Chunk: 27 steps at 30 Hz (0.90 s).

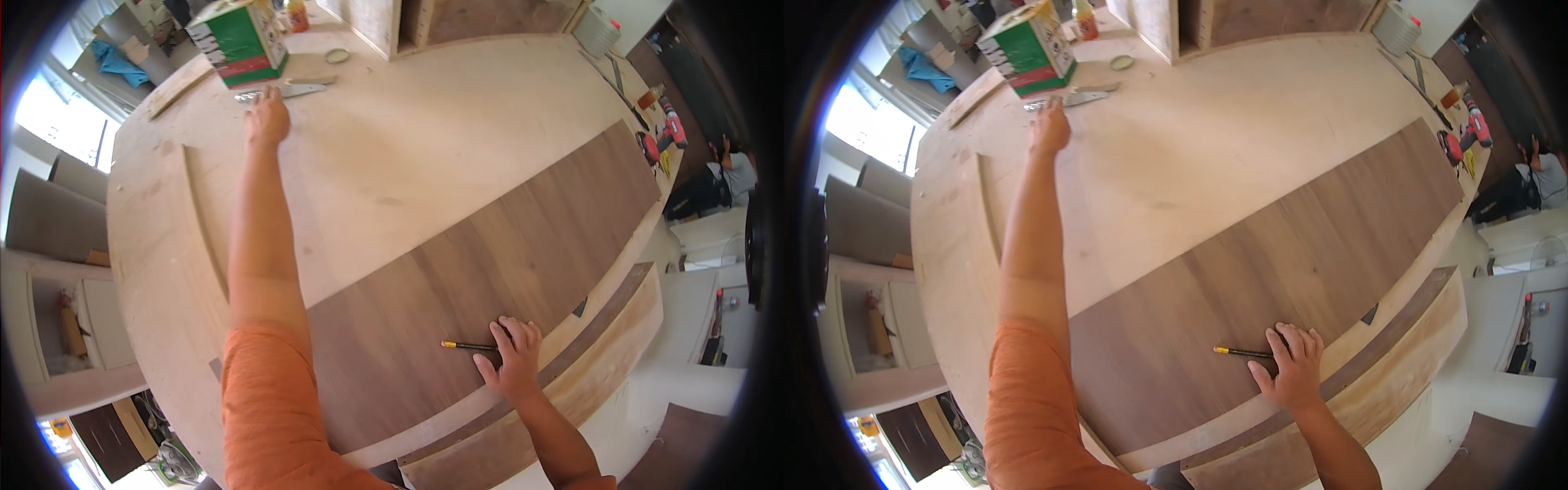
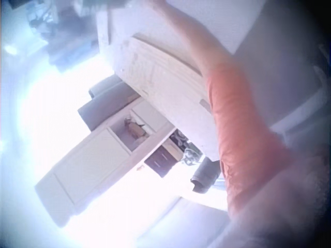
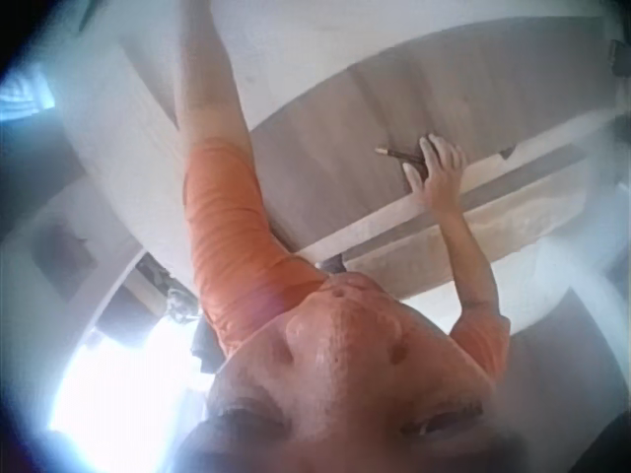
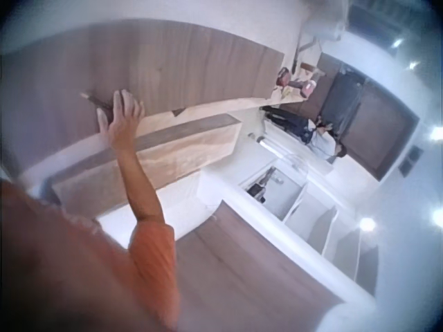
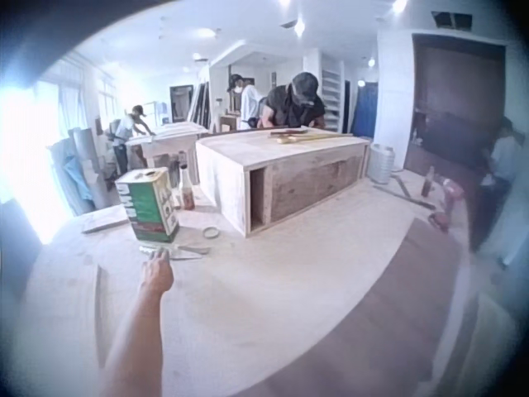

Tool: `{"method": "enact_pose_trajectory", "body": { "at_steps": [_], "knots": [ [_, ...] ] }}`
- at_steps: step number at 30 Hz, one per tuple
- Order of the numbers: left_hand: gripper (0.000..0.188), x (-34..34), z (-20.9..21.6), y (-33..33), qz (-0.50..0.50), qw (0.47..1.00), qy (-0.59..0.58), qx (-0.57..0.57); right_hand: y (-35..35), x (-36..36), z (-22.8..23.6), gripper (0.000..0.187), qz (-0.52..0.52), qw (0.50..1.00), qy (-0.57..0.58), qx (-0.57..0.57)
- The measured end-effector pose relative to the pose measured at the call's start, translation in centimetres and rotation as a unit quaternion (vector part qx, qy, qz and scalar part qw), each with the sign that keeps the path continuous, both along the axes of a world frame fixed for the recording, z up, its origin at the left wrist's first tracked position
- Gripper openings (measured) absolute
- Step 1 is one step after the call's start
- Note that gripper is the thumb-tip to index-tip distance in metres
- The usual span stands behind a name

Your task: The person positions a large gray panel on a workbench, then places a smaller wood-grain panel on top and marks it with a pencil. He aligns a thin wooden strip along the edge of the wood-grain panel and uses a utility knife to trim the edge. The person continues to adjust and mark the panels while other workers are visible in the background.

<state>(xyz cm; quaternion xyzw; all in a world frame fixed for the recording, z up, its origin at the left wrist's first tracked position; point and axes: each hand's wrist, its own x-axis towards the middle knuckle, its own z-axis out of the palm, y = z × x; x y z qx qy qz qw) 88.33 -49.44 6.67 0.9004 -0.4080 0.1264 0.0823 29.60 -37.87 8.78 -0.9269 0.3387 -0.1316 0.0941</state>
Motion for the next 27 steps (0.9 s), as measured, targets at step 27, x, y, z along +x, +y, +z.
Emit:
{"method": "enact_pose_trajectory", "body": {
  "at_steps": [27],
  "knots": [
    [0.036,-10.2,8.1,21.2,0.048,0.974,0.213,-0.057,0.5,-0.4,-0.2,0.052,0.035,0.999,-0.017,-0.016]
  ]
}}
